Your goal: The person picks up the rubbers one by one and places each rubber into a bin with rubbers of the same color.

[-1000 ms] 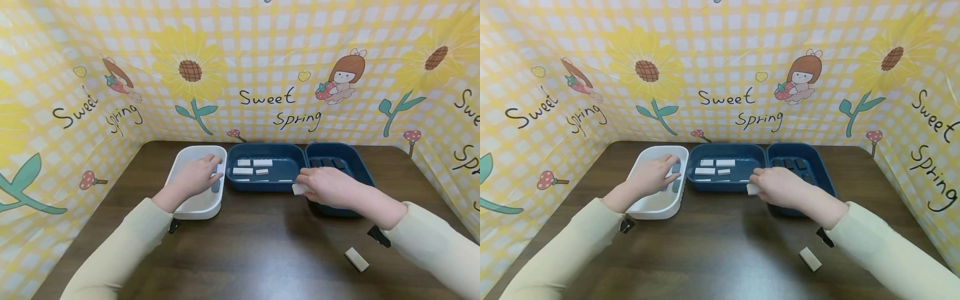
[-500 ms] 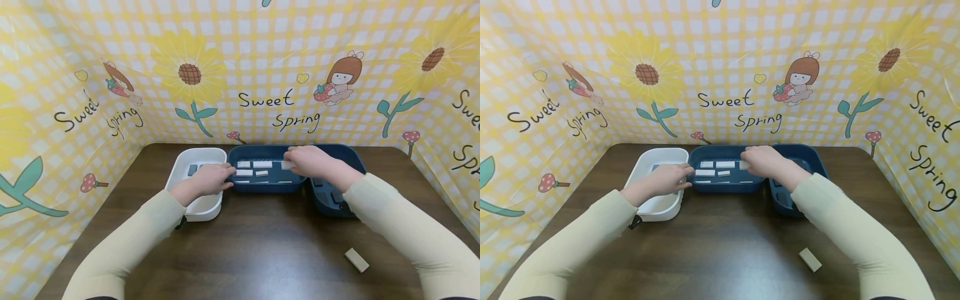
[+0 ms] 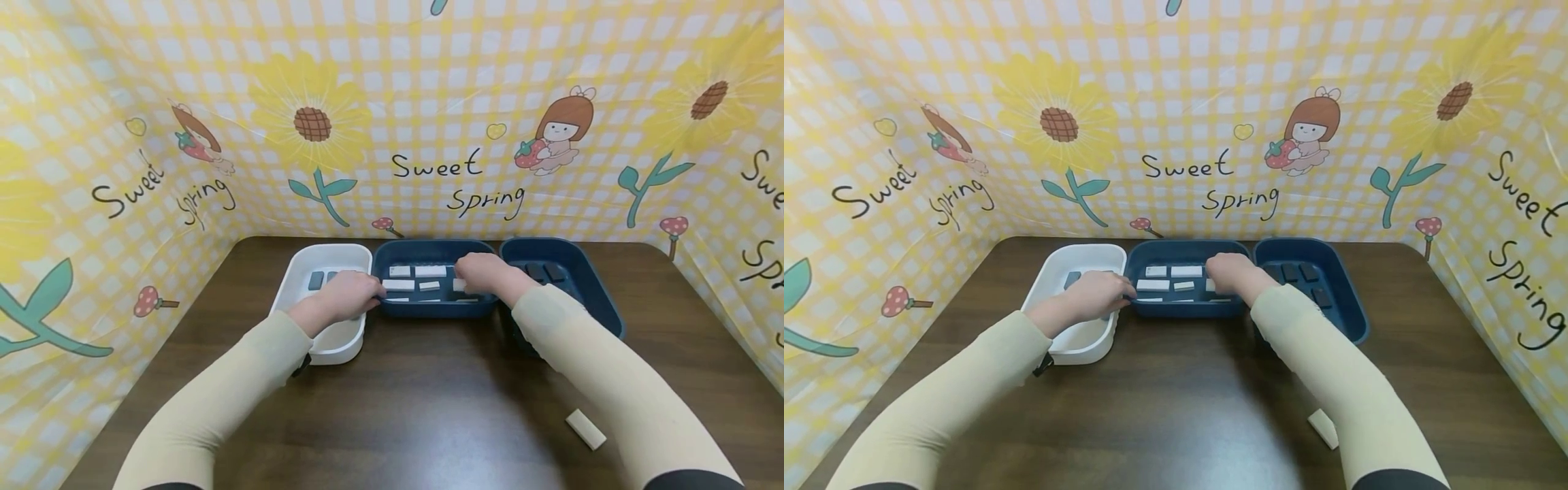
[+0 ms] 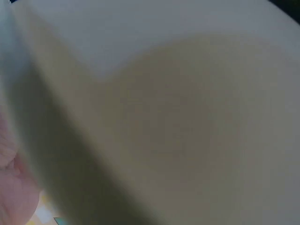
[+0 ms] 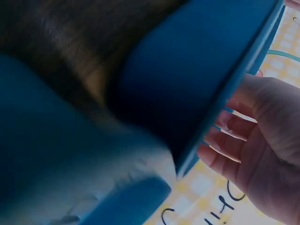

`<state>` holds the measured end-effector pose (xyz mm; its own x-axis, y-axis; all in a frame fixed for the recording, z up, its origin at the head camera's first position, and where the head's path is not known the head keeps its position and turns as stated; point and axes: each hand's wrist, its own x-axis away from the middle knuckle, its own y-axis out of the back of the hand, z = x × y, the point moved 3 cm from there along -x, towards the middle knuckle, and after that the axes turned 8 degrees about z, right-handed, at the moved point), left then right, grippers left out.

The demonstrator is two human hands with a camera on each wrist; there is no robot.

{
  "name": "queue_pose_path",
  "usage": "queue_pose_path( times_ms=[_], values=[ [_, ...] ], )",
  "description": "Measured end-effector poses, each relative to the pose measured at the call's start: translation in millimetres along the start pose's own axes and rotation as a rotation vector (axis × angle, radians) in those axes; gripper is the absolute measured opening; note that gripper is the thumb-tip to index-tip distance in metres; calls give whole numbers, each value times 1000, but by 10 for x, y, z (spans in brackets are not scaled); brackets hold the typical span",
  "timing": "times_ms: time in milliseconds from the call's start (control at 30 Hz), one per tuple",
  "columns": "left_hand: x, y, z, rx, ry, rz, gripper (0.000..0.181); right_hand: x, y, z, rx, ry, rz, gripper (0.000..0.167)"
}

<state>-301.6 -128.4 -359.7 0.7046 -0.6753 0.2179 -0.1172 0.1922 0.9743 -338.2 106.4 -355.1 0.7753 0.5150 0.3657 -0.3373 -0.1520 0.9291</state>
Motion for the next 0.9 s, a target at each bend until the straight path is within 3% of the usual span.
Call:
queue_pose_path(
  times_ms=[67, 300, 667, 900],
  values=[
    [-2, -3, 4, -2, -1, -11, 12, -28, -31, -1, -26, -9, 33, 5],
    [16, 1, -6, 10, -23, -27, 10, -95, -123, 28, -63, -31, 120, 14],
    [27, -3, -18, 28, -18, -31, 10, -151, -164, -14, -73, -83, 131, 16],
    [7, -15, -11, 33, -7, -33, 10, -181, -156, -52, -25, -86, 92, 11]
  ],
)
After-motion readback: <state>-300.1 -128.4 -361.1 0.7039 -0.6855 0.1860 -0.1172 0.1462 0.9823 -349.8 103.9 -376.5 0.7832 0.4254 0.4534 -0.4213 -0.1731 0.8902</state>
